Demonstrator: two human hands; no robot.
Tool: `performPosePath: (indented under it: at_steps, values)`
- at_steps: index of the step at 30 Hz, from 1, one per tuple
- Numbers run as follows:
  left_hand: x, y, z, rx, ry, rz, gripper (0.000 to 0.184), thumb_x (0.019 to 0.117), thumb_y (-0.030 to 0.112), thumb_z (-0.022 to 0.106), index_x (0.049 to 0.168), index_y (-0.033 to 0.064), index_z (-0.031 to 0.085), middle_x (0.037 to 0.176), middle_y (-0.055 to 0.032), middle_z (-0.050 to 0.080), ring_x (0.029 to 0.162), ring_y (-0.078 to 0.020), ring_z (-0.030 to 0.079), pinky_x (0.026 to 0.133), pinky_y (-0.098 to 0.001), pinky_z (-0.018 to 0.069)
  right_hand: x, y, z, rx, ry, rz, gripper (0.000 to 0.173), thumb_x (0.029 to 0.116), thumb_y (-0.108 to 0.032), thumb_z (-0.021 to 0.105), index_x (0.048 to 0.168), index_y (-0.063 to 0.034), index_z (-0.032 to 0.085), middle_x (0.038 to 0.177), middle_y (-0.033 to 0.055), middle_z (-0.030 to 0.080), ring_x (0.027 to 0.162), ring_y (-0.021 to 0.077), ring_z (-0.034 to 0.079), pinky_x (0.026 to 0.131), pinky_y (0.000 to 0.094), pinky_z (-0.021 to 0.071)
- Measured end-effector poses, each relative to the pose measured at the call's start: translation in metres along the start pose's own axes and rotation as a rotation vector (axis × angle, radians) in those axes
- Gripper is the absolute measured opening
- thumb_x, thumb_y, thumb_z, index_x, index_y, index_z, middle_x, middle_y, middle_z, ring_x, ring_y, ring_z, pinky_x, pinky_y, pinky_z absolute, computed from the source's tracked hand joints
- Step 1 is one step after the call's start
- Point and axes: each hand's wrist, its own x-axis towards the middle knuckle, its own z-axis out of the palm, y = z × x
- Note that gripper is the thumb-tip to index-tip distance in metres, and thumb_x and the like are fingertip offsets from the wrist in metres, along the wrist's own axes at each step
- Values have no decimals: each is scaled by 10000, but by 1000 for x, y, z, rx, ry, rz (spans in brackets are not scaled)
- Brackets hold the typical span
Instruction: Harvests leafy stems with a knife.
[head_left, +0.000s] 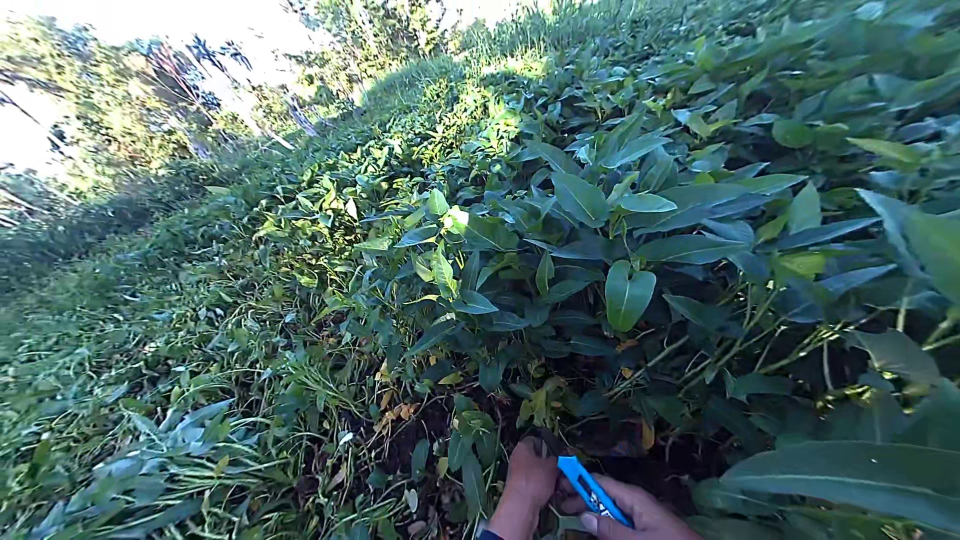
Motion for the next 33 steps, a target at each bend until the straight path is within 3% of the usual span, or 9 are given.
performPosePath:
  at_steps: [4,7,13,19,21,23,25,30,33]
  values:
    - [-12,-15,-17,-81,80,-15,246,1029,218,627,1138,0,659,943,-117,639,819,-206,596,751,-398,500,49,-43,-34,-550,272,269,491,1092,-270,485,1526,-60,391,1317,238,605,1034,381,694,898,548,575]
    - [-21,-17,-24,-62,96,10,263,1062,238,573,1164,9,650,940,-101,668,786,-177,605,719,-364,496,98,-63,-26,-900,134,340,431,1057,-175,525,1467,-45,502,1436,251,540,1312,418,556,1079,591,457]
    - [-32,-22,-54,-262,44,40,218,1101,200,478,1202,27,565,853,-46,661,504,-52,461,457,-204,378,111,-62,-15,-963,147,451,363,1017,-74,541,1355,49,586,1410,283,554,1285,440,576,1037,611,486]
    - [-84,-34,-186,-547,430,473,424,1137,272,217,1071,80,589,823,-2,693,715,-102,676,679,-277,590,-10,-16,-39,-39,304,119,411,1090,-192,464,1491,-107,451,1103,110,672,703,177,666,618,340,573]
    - [-112,-18,-235,-449,516,613,367,1129,270,207,1050,138,540,756,47,651,733,-122,697,760,-336,627,-38,12,-39,-96,306,148,448,1070,-215,466,1496,-81,440,1134,132,668,736,213,677,649,391,588]
    - [-135,15,-252,-192,552,681,251,1116,240,291,1090,137,519,699,57,628,616,-93,672,599,-270,614,-60,31,-38,-302,332,172,446,1062,-189,495,1479,-32,491,1143,214,680,825,319,701,748,512,592]
    - [-142,51,-227,145,490,636,215,1080,258,448,1173,96,555,711,13,608,547,-89,598,500,-248,538,-78,30,-35,-504,304,226,420,1046,-129,522,1443,6,545,1249,298,645,1052,448,676,934,634,530]
    - [-79,78,-61,819,8,330,437,937,388,743,1222,62,689,1119,-172,709,1061,-335,681,963,-568,527,-80,6,-16,-805,189,462,394,1030,-164,567,1410,-74,612,1353,284,616,1259,497,582,1029,704,439]
    - [-40,46,5,1076,-167,195,458,915,283,755,1283,32,651,1288,-222,649,1212,-407,622,993,-631,501,-61,-4,-5,-884,125,539,388,1024,-167,580,1402,-87,611,1354,265,613,1236,480,598,994,682,475]
